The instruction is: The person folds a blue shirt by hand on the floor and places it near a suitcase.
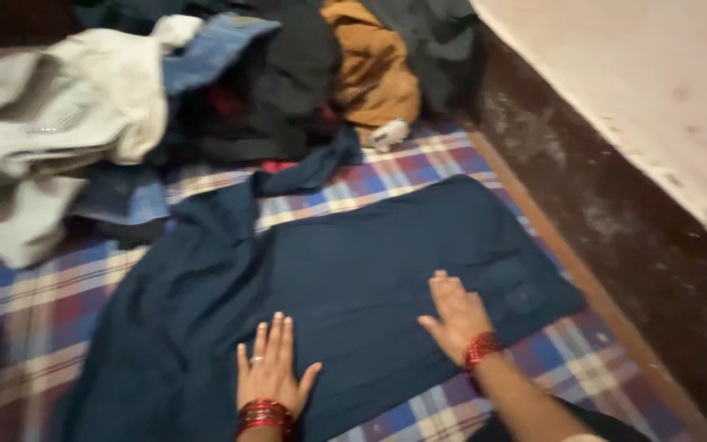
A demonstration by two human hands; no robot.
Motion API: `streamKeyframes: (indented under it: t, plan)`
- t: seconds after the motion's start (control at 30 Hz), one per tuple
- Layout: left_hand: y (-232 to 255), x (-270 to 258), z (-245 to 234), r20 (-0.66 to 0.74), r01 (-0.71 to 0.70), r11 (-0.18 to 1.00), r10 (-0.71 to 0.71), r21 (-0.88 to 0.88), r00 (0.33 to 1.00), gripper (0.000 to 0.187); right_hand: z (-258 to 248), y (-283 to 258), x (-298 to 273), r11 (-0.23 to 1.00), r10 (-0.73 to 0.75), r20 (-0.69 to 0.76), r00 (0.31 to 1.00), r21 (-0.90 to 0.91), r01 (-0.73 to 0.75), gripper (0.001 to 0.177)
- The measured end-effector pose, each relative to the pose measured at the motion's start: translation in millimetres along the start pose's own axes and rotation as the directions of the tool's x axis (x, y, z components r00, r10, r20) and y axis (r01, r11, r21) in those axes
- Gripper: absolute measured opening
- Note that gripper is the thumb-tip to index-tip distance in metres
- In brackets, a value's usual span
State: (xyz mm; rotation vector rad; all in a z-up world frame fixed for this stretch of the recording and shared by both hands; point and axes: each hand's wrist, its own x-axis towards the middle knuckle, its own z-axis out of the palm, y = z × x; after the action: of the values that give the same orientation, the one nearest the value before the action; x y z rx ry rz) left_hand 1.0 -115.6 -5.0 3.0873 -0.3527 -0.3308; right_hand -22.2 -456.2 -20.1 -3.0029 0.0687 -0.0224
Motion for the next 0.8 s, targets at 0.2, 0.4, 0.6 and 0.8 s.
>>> streamKeyframes:
  t: [0.2, 0.4, 0.6, 0.8]
  plan:
    - [-20.3, -16.7, 0.3, -0.042, 0.068, 0.993, -0.072, -0.097, 0.997, 0.098, 44.3, 51.1, 2.5, 0.938, 0.244, 0.102, 0.964, -0.279, -0.208, 0.084]
    - [-65.8, -19.8, -4.1, 0.162, -0.038, 0.978, 0.072, -0.205, 0.984, 0.089, 39.0, 71.2, 30.0, 0.947, 0.278, 0.323, 0.904, -0.250, -0.202, 0.091]
    - [-165.2, -11.6, -13.5, -0.079, 0.236, 0.814, -0.325, -0.531, 0.943, 0.059, -31.9, -81.5, 71.2, 0.943, 0.311, 0.286, 0.906, -0.216, -0.255, 0.065]
    - [-217.7, 32.5, 18.4, -0.193, 0.288, 0.625, -0.587, -0.726, 0.787, 0.061, -52.7, -282.9, 129.2, 0.998, -0.056, 0.236, 0.970, 0.022, 0.052, 0.066]
